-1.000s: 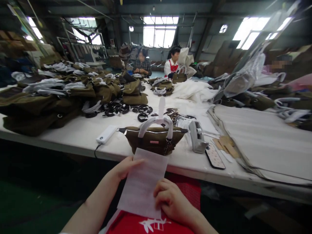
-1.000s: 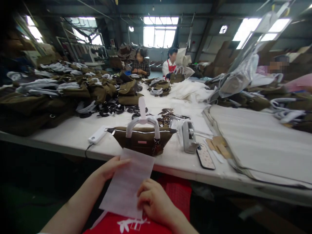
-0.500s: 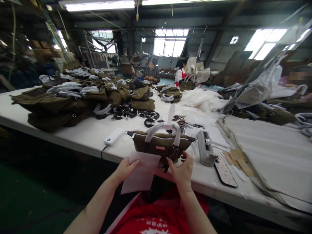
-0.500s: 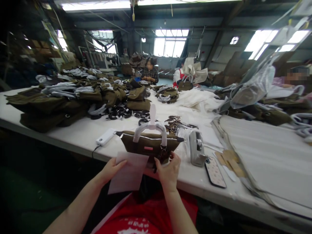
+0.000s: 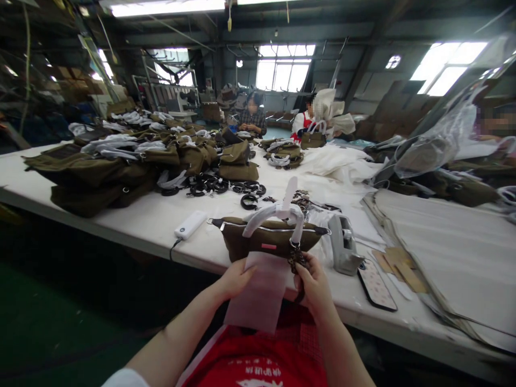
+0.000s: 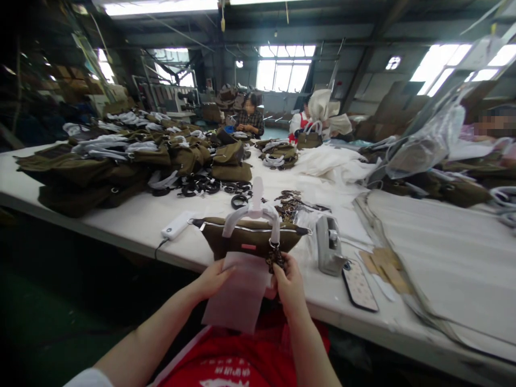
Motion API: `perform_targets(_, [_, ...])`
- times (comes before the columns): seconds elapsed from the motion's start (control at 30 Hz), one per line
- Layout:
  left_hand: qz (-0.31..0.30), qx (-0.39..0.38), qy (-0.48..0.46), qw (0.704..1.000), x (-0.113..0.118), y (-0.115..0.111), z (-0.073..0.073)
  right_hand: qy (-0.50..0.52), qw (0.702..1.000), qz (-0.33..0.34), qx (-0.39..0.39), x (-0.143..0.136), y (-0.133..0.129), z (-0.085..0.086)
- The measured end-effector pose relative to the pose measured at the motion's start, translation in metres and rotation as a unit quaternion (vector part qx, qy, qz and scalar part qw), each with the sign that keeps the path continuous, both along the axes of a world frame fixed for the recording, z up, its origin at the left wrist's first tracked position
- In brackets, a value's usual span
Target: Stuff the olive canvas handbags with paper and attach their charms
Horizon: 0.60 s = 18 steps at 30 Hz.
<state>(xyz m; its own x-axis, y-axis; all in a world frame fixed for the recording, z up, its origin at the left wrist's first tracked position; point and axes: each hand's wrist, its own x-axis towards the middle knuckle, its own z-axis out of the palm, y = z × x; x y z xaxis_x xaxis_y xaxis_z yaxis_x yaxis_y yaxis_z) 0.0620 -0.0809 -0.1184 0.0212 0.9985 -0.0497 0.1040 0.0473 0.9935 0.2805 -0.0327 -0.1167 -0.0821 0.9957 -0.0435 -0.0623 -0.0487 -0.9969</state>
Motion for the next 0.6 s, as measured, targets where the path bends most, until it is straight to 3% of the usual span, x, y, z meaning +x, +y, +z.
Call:
perform_targets(0.1, [-0.026,-0.037,-0.159,0.986,0.038,0.012,0.006,0.005,1.0,0.011,-0.012,0.003,-0.006,0.004])
perform_targets(0.2, [-0.012,-0.11,-0.354,0.929,0.068,0.023,0.013,-0.028,1.0,-0.001,0.002,0.007,-0.009,0.0])
perform_targets(0.27, [0.001,-0.138,-0.421,0.896,0.078,0.029,0.019,-0.042,0.999,-0.013,0.019,0.01,-0.01,-0.004])
perform_targets(0.43, [0.0,-0.148,-0.454,0.879,0.083,0.035,0.027,-0.06,0.996,-0.029,0.064,0.016,-0.011,-0.009])
perform_targets(0.6, [-0.005,-0.144,-0.441,0.886,0.09,0.037,0.026,-0.096,0.992,-0.023,0.078,0.014,-0.014,-0.008])
